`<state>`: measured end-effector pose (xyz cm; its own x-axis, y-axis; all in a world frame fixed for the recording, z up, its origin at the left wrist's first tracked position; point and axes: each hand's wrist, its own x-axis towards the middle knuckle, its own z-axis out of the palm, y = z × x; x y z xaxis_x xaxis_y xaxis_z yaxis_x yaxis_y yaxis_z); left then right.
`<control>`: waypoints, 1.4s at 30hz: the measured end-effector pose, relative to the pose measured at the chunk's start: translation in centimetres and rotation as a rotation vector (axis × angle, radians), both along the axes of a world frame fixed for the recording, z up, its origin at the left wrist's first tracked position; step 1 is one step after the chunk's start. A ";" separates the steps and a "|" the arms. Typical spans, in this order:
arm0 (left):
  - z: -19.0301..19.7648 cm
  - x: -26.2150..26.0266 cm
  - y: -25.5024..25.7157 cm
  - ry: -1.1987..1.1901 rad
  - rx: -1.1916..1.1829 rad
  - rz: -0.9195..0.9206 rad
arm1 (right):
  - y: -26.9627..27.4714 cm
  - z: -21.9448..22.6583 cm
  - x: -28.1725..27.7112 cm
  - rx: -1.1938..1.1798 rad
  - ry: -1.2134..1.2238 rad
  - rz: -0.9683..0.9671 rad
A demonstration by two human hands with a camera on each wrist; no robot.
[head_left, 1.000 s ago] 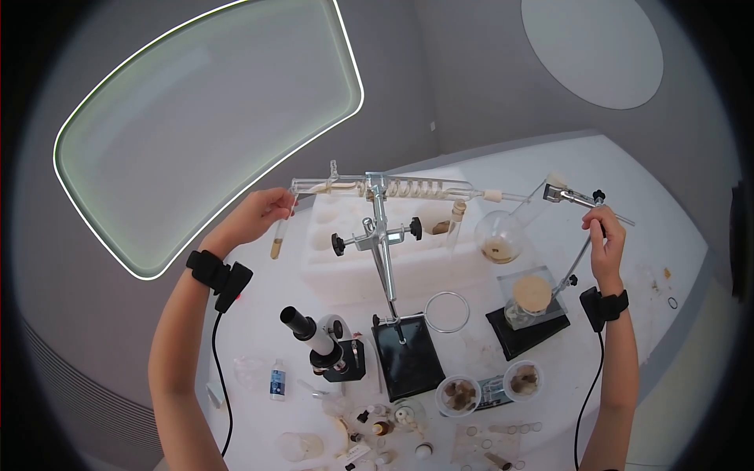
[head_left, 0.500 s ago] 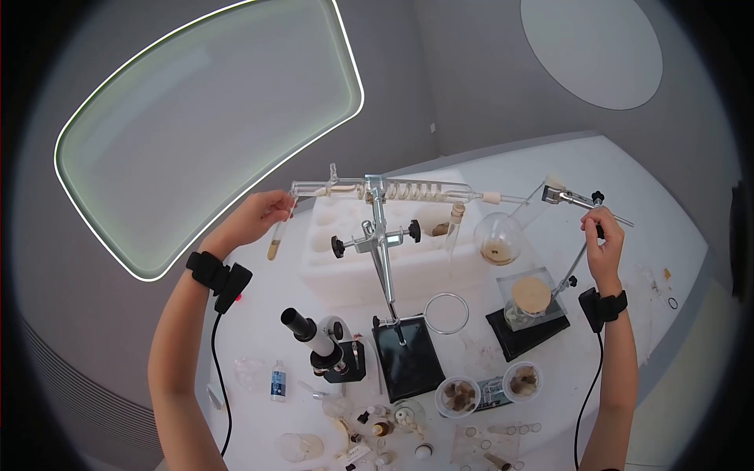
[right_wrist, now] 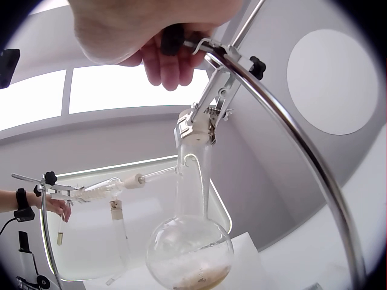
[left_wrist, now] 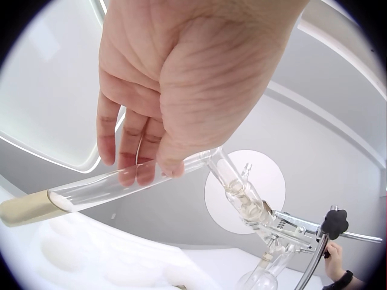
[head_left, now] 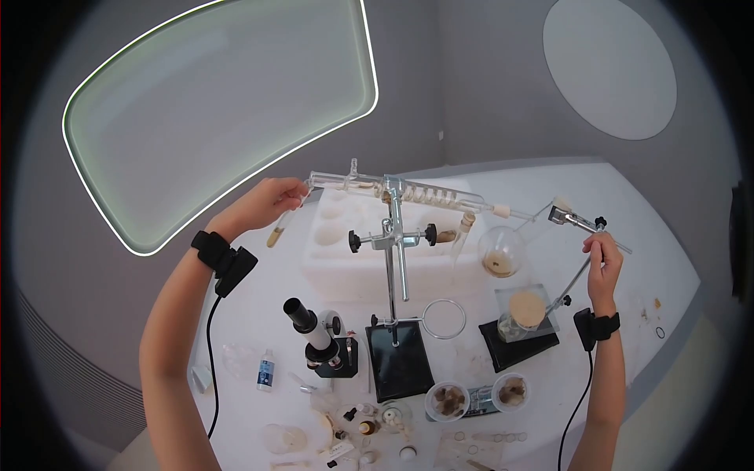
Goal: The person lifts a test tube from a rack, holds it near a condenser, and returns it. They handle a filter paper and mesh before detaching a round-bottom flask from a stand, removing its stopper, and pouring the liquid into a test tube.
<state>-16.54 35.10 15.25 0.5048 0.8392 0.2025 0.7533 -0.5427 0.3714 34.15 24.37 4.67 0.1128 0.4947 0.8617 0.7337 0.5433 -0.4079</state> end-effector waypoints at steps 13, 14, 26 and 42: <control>1.8 0.2 -1.2 0.105 0.036 0.137 | -0.2 0.2 0.1 -0.030 0.016 0.013; 1.9 0.3 -1.2 0.114 0.047 0.130 | -0.2 0.2 0.1 -0.026 0.014 0.012; 2.7 0.9 -1.6 0.215 0.215 0.065 | -0.2 0.1 0.2 -0.013 -0.023 0.001; 3.7 0.9 -1.6 0.301 0.260 0.035 | -0.1 -0.1 0.2 0.006 0.002 -0.001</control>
